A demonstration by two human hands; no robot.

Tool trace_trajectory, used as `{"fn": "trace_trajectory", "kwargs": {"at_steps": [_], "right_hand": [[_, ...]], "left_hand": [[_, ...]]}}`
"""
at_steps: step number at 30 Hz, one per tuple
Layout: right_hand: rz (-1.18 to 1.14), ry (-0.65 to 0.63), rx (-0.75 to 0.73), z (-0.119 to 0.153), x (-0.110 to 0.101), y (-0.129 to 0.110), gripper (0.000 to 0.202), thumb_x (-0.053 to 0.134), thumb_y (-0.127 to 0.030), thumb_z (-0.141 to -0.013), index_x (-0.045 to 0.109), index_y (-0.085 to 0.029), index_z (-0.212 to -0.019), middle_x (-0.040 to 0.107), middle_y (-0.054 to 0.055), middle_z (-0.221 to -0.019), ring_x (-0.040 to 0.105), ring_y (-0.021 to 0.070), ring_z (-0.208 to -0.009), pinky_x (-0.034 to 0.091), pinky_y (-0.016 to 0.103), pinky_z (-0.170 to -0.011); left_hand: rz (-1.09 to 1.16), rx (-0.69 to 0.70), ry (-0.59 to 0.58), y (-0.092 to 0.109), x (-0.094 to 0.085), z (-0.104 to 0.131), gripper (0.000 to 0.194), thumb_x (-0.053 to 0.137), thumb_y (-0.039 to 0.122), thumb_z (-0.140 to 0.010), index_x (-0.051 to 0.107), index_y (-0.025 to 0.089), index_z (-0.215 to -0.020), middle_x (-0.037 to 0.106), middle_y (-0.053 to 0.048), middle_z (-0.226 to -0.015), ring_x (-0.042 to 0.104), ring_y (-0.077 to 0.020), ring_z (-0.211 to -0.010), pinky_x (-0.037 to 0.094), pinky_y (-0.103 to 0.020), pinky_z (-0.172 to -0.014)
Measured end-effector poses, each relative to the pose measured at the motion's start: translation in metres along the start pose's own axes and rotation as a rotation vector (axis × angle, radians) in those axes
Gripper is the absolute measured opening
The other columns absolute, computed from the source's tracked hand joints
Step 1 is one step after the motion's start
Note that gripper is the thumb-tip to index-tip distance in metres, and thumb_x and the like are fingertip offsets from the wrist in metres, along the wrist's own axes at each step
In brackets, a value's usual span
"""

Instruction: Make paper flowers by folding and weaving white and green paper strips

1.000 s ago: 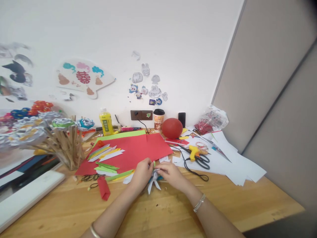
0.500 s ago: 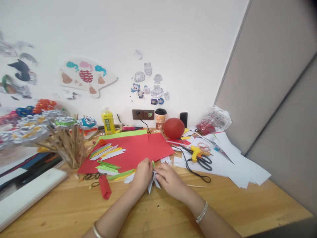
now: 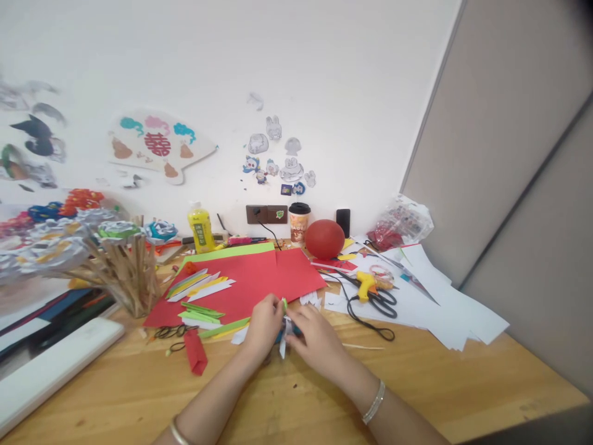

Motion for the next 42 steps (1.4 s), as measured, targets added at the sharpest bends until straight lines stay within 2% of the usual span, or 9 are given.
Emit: {"fn": "trace_trajectory", "kwargs": {"at_steps": [2,6,15,25,31,34,37,39,42], "right_hand": [[-0.055,0.023,0.02,0.0,-0.003,0.002,0.044,0.061,-0.021,-0.073,0.049,-0.021,-0.115,0.055,0.007,-0.098,0.046,0.0214,-0.092,0.038,0.034,-0.079],[-0.131,0.007,0.02,-0.001,-0.002,0.003,0.028,0.063,-0.017,-0.07,0.057,-0.019,-0.097,0.057,0.005,-0.092,0.048,0.0197,-0.089,0.038,0.032,-0.078],[-0.143,0.028,0.029,0.0,-0.003,0.001,0.021,0.064,-0.014,-0.066,0.057,-0.019,-0.084,0.053,0.001,-0.082,0.048,0.0182,-0.083,0.038,0.029,-0.072],[-0.178,0.062,0.094,-0.001,0.001,0.004,0.038,0.065,-0.013,-0.063,0.056,-0.019,-0.1,0.057,0.005,-0.094,0.049,0.0204,-0.089,0.038,0.031,-0.076],[-0.205,0.077,0.071,0.0,0.001,0.004,0.033,0.063,-0.009,-0.061,0.059,-0.018,-0.092,0.059,0.005,-0.091,0.05,0.019,-0.087,0.039,0.031,-0.077],[-0.227,0.08,0.067,-0.001,0.0,0.012,0.035,0.057,-0.004,-0.06,0.059,-0.019,-0.092,0.06,0.004,-0.093,0.051,0.0191,-0.091,0.039,0.032,-0.081],[-0.3,0.196,0.155,-0.002,-0.007,0.026,0.043,0.048,0.001,-0.059,0.057,-0.02,-0.097,0.058,0.005,-0.102,0.049,0.0195,-0.1,0.037,0.035,-0.089],[-0.446,0.257,0.268,-0.003,-0.009,0.036,0.038,0.048,-0.005,-0.065,0.054,-0.019,-0.099,0.058,0.006,-0.104,0.052,0.0195,-0.098,0.04,0.036,-0.087],[-0.725,0.19,0.339,-0.007,-0.005,0.042,0.019,0.051,-0.02,-0.072,0.053,-0.018,-0.09,0.061,0.005,-0.087,0.059,0.0179,-0.081,0.047,0.032,-0.072]], "left_hand": [[0.008,0.011,-0.011,0.0,0.0,-0.001,0.022,0.039,0.029,-0.078,0.046,0.018,-0.06,0.054,0.0,-0.056,0.049,-0.0138,-0.054,0.034,-0.023,-0.053],[0.015,0.028,-0.029,0.001,0.0,0.0,0.021,0.04,0.028,-0.077,0.047,0.018,-0.06,0.054,0.0,-0.055,0.049,-0.0136,-0.054,0.034,-0.023,-0.054],[-0.007,0.019,-0.027,0.005,-0.002,0.004,0.02,0.04,0.025,-0.077,0.046,0.018,-0.059,0.055,-0.001,-0.056,0.051,-0.0142,-0.055,0.034,-0.023,-0.054],[0.002,0.069,0.009,0.005,-0.006,0.001,0.024,0.038,0.031,-0.079,0.046,0.019,-0.059,0.054,0.0,-0.055,0.049,-0.0137,-0.052,0.033,-0.023,-0.052],[-0.011,0.065,0.042,0.003,-0.005,0.0,0.023,0.038,0.029,-0.079,0.046,0.019,-0.06,0.052,0.001,-0.054,0.048,-0.0132,-0.052,0.033,-0.023,-0.053],[0.043,0.095,-0.022,0.004,-0.004,0.0,0.022,0.04,0.03,-0.078,0.048,0.018,-0.061,0.054,0.001,-0.056,0.049,-0.0135,-0.054,0.035,-0.023,-0.054],[0.127,0.164,-0.167,0.01,-0.004,0.002,0.021,0.043,0.032,-0.077,0.053,0.018,-0.065,0.056,0.001,-0.059,0.05,-0.0139,-0.057,0.036,-0.023,-0.055],[0.185,0.207,-0.229,0.015,-0.005,0.004,0.02,0.046,0.034,-0.075,0.056,0.018,-0.07,0.058,0.001,-0.062,0.051,-0.0141,-0.059,0.038,-0.023,-0.057],[0.245,0.226,-0.229,0.018,-0.007,0.005,0.019,0.054,0.036,-0.07,0.058,0.018,-0.076,0.059,0.001,-0.067,0.053,-0.0146,-0.062,0.04,-0.023,-0.059]]}}
Point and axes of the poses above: each hand's wrist, its own z-axis away from the middle knuckle, its own x-axis out of the palm, y = z × x, the point moved 4 cm from there along -z, towards the middle knuckle
